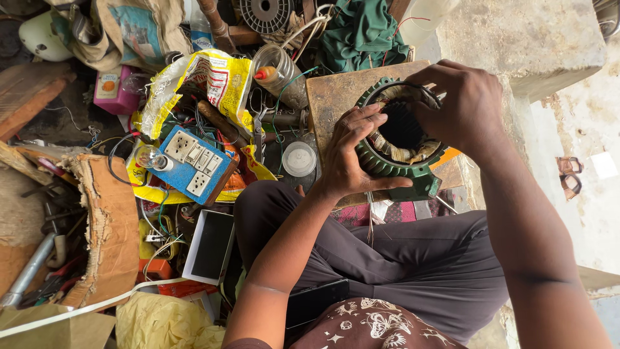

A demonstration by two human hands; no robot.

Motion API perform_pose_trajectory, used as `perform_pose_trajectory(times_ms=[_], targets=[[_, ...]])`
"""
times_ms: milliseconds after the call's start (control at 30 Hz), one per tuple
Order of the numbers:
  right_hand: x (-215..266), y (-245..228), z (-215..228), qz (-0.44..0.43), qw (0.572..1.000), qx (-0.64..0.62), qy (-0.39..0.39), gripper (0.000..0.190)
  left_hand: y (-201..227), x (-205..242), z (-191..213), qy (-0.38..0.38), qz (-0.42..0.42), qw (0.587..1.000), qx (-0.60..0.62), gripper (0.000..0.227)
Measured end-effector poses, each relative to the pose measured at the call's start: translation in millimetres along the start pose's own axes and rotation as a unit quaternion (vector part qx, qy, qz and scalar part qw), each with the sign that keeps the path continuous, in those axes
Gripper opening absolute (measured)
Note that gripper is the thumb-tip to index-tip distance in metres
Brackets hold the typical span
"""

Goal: The person sits on the floor in a cluttered workshop and uses a screwdriver to adjust the internal windings of a green electric motor stator. They then stand up, pick up a motor rotor, and attempt to align it with the stator.

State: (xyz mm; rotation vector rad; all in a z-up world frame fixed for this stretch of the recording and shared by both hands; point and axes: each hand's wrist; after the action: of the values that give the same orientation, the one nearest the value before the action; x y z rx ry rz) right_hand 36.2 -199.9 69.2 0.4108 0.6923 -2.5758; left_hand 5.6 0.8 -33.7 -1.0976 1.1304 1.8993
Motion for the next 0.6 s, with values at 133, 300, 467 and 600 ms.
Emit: perform_pose_trajectory(times_ms=[133,300,467,600], targets=[[1,-9,7,-0.053,0.998,-0.011,-0.041,0.032,1,2,1,0.012,-0.009,1.000,-0.003,0.111],[32,-13,15,0.151,0.988,-0.042,0.010,0.037,-4,7,-9,0.030,-0.028,0.999,-0.032,0.126],[53,1,2,0.172,0.978,-0.118,-0.029,0.069,0,13,-20,0.051,0.038,0.997,0.045,0.129],[51,12,-10,0.212,0.959,-0.189,-0.011,0.080,-1,15,-20,0.049,0.020,0.998,0.036,0.128]])
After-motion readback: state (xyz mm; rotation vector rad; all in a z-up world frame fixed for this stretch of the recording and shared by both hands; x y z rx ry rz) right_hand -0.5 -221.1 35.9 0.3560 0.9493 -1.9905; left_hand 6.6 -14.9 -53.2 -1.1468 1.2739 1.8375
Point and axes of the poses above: each hand's wrist, its own x-axis away from the middle knuckle, its own z-axis out of the back of the hand, y = z × x, and after that the axes turned 12 degrees about -x, right-handed
